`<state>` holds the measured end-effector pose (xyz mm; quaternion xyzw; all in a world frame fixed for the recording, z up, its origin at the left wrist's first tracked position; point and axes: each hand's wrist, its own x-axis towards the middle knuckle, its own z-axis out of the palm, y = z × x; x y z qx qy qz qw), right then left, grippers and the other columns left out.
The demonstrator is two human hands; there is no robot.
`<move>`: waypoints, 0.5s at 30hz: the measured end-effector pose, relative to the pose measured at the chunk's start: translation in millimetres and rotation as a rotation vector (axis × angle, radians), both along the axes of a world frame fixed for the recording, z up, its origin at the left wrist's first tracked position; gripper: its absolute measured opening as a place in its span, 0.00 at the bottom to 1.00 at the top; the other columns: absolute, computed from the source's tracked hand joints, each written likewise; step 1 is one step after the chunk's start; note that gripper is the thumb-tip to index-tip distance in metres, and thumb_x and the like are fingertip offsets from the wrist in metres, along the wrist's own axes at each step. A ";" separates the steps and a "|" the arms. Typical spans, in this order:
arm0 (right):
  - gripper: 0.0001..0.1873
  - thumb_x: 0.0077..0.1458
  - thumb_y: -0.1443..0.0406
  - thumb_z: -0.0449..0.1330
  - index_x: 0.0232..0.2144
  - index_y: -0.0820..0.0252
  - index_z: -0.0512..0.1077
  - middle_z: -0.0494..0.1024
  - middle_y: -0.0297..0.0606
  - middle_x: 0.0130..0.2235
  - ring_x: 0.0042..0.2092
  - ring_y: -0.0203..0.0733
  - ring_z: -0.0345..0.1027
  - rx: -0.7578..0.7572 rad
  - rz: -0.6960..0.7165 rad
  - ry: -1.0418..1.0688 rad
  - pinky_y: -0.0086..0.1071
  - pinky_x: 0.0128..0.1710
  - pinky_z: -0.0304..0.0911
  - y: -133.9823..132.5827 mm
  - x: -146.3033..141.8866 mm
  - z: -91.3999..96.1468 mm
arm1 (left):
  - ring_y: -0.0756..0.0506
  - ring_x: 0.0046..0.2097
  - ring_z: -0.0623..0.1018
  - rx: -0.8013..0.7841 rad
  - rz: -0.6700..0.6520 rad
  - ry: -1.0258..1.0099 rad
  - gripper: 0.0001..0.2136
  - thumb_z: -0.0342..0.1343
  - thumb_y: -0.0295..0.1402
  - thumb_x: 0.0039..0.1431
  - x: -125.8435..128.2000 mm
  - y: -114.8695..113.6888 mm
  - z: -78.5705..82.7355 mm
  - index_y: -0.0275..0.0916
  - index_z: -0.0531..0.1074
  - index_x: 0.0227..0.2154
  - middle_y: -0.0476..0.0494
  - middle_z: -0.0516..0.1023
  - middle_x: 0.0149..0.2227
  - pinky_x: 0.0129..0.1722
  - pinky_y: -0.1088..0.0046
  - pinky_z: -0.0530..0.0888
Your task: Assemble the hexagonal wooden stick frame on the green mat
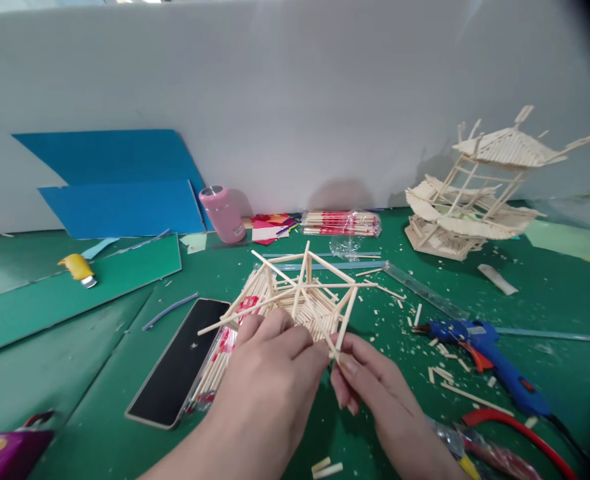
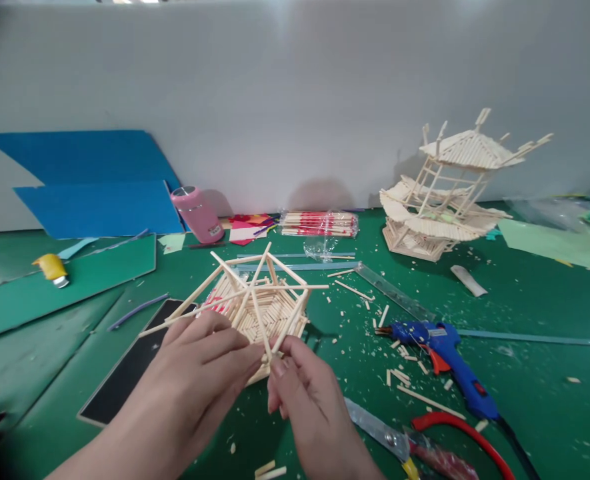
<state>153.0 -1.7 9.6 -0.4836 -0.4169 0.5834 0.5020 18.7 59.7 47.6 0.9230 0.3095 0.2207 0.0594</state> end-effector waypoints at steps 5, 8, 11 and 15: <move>0.13 0.59 0.59 0.47 0.35 0.63 0.64 0.60 0.27 0.19 0.21 0.28 0.49 -0.063 -0.015 0.168 0.24 0.21 0.45 4.1 -1.0 -4.8 | 0.44 0.31 0.64 -0.138 -0.057 0.052 0.09 0.47 0.28 0.55 -3.3 4.4 10.2 0.41 0.71 0.24 0.49 0.72 0.24 0.32 0.65 0.55; 0.14 0.59 0.57 0.48 0.36 0.64 0.63 0.62 0.26 0.17 0.19 0.27 0.48 -0.109 -0.008 0.210 0.23 0.19 0.43 4.6 -1.0 -8.1 | 0.44 0.31 0.64 -0.144 -0.063 0.088 0.09 0.47 0.29 0.56 -5.7 6.5 11.7 0.42 0.71 0.25 0.49 0.72 0.24 0.31 0.65 0.56; 0.14 0.58 0.56 0.49 0.36 0.63 0.63 0.63 0.27 0.17 0.18 0.27 0.50 -0.130 0.007 0.235 0.22 0.18 0.44 5.0 -1.1 -9.1 | 0.44 0.30 0.65 -0.136 -0.052 0.133 0.10 0.46 0.30 0.56 -8.0 7.3 10.9 0.41 0.70 0.24 0.48 0.72 0.24 0.30 0.67 0.56; 0.14 0.58 0.56 0.49 0.34 0.62 0.63 0.63 0.27 0.17 0.18 0.26 0.50 -0.146 0.027 0.226 0.21 0.18 0.44 4.8 -0.8 -8.5 | 0.46 0.28 0.68 -0.224 -0.059 0.178 0.11 0.44 0.30 0.57 -9.5 7.5 13.7 0.41 0.71 0.26 0.48 0.71 0.25 0.27 0.70 0.58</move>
